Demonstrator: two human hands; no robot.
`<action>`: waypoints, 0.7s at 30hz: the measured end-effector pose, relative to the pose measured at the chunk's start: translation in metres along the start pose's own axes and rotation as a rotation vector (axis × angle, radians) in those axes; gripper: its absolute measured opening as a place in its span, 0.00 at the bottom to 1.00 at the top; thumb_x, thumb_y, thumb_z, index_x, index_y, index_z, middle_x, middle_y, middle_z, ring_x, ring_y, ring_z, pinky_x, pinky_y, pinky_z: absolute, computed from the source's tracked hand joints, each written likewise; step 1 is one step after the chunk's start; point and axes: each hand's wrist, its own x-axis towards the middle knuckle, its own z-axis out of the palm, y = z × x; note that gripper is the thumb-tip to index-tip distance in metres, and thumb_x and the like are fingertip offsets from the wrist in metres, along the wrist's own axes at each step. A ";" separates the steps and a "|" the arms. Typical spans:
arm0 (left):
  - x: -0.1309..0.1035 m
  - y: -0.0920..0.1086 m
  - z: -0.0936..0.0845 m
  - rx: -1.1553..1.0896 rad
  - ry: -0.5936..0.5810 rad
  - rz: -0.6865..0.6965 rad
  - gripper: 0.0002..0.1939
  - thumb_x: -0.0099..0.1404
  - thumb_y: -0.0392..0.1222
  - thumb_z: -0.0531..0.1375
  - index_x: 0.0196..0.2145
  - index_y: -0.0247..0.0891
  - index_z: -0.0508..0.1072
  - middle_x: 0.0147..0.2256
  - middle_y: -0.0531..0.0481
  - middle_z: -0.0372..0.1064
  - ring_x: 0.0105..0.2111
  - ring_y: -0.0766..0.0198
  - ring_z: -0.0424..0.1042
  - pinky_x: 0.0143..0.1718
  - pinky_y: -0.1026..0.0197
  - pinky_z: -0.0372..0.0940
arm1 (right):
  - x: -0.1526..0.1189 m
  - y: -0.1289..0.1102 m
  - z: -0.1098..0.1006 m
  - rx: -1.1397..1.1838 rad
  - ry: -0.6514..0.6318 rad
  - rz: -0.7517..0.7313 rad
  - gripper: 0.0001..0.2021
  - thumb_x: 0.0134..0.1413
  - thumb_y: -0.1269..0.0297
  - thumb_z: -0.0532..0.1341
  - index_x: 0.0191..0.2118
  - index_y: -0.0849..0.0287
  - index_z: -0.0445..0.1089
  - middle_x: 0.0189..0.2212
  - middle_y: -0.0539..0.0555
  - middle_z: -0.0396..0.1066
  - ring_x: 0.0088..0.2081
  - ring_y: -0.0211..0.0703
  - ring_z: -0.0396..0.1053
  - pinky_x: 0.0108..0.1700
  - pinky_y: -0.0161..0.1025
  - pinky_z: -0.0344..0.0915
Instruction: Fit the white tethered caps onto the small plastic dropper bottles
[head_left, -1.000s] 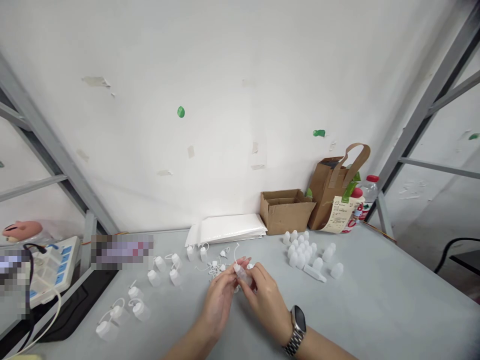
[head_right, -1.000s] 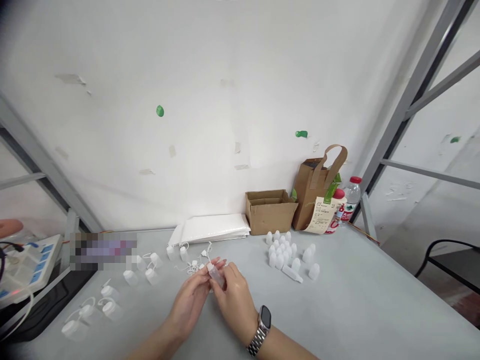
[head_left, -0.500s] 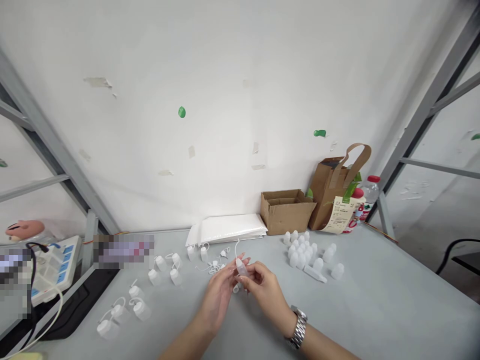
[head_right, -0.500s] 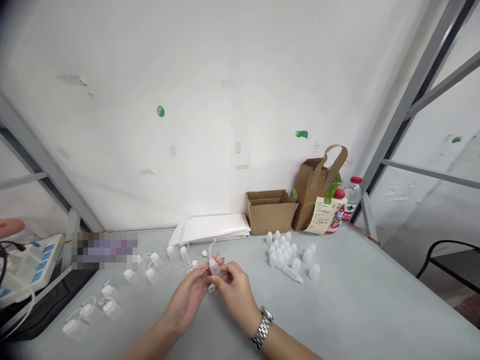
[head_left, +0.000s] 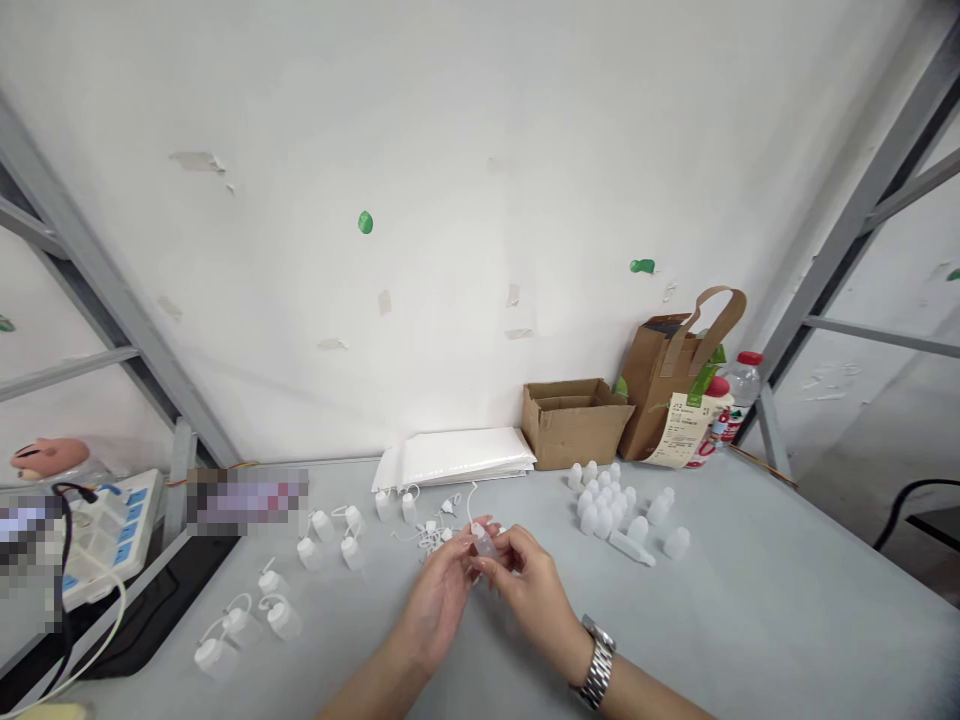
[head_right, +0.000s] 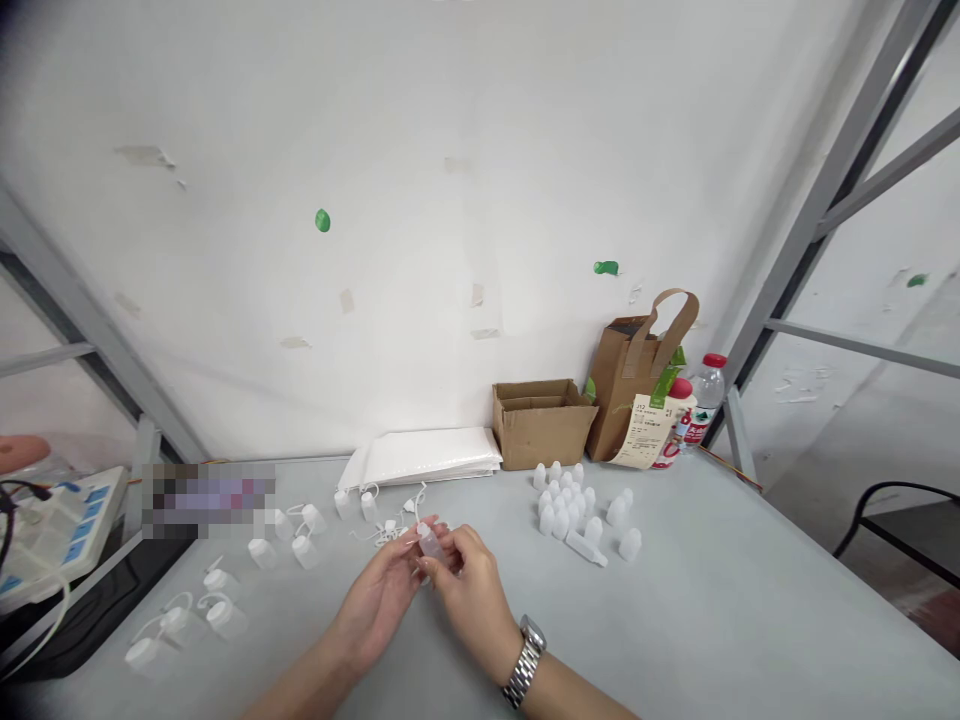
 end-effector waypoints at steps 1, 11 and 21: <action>0.000 0.000 0.000 -0.002 -0.013 0.006 0.12 0.59 0.39 0.54 0.38 0.37 0.74 0.39 0.46 0.72 0.45 0.56 0.66 0.48 0.56 0.55 | -0.001 0.000 0.000 -0.019 0.004 -0.016 0.02 0.48 0.69 0.60 0.27 0.59 0.66 0.25 0.49 0.64 0.27 0.38 0.61 0.31 0.34 0.59; -0.001 -0.001 0.002 0.093 -0.060 0.076 0.12 0.57 0.37 0.56 0.38 0.36 0.75 0.43 0.44 0.72 0.49 0.52 0.64 0.52 0.53 0.54 | -0.005 0.004 0.002 -0.207 0.051 -0.218 0.03 0.53 0.70 0.57 0.30 0.58 0.64 0.27 0.50 0.62 0.28 0.38 0.62 0.32 0.35 0.61; -0.002 0.004 0.001 0.263 0.090 0.144 0.21 0.52 0.42 0.64 0.45 0.41 0.73 0.48 0.43 0.70 0.52 0.51 0.63 0.53 0.51 0.56 | -0.005 0.000 -0.001 -0.165 0.024 -0.289 0.06 0.55 0.72 0.54 0.38 0.59 0.64 0.32 0.53 0.65 0.32 0.40 0.64 0.36 0.37 0.64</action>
